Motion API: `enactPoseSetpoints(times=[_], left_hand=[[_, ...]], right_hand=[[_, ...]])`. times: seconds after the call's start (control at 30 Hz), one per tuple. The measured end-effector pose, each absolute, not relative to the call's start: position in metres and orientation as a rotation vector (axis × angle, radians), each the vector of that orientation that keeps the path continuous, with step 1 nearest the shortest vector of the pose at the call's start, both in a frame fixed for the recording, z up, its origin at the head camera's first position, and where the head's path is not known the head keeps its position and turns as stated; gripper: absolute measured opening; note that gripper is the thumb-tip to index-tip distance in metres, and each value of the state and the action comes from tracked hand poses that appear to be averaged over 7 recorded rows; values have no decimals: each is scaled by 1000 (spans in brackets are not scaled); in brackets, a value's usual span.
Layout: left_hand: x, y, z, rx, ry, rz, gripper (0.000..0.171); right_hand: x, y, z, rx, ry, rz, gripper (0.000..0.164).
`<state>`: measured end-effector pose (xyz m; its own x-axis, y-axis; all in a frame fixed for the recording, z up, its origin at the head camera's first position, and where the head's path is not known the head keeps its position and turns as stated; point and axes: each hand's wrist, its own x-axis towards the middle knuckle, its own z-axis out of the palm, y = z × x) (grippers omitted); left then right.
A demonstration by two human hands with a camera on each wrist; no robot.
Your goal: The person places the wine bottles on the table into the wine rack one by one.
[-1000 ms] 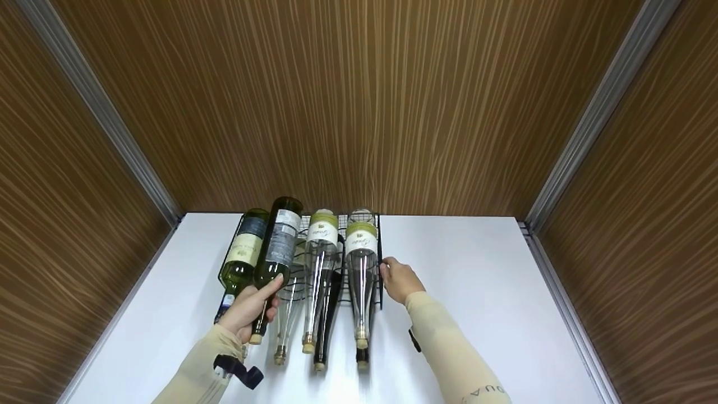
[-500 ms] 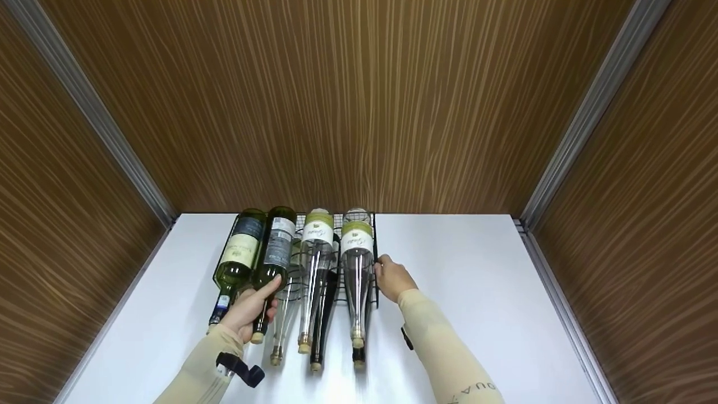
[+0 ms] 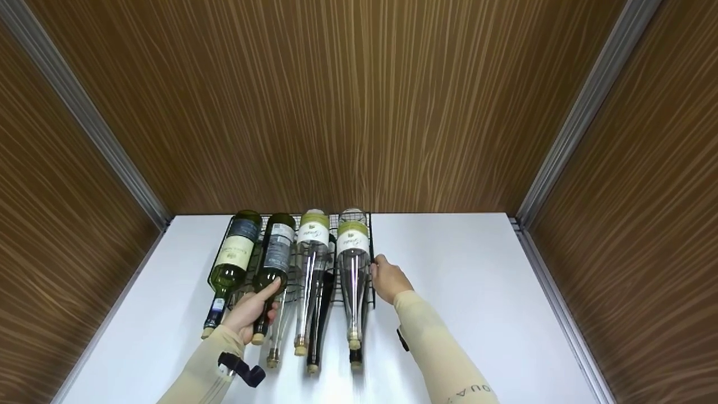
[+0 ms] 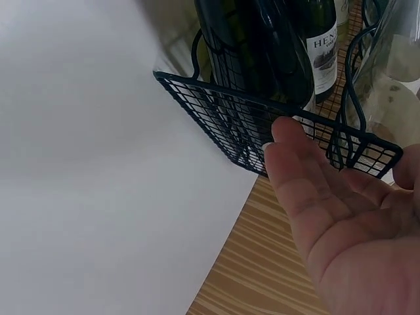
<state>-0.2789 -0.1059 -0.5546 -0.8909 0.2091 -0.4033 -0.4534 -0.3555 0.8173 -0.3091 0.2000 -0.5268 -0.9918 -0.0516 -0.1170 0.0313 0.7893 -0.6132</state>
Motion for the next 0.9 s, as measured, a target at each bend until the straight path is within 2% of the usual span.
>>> enactPoseSetpoints(times=[0.27,0.5,0.67,0.9], left_hand=[[-288,-111,-555,-356,1408,2255,68],[-294,-112,-554,-324,1414,2216,60],[-292,-114,-555,-303,1407,2210,58],[-275,-120,-560,-287,1408,2197,63]], right_hand=[[-308,200,-530,-20,2867,-989,30],[-306,201,-530,4,2852,-1034,30],[-305,200,-531,-2,2841,-1061,30],[-305,199,-532,26,2822,-1084,32]])
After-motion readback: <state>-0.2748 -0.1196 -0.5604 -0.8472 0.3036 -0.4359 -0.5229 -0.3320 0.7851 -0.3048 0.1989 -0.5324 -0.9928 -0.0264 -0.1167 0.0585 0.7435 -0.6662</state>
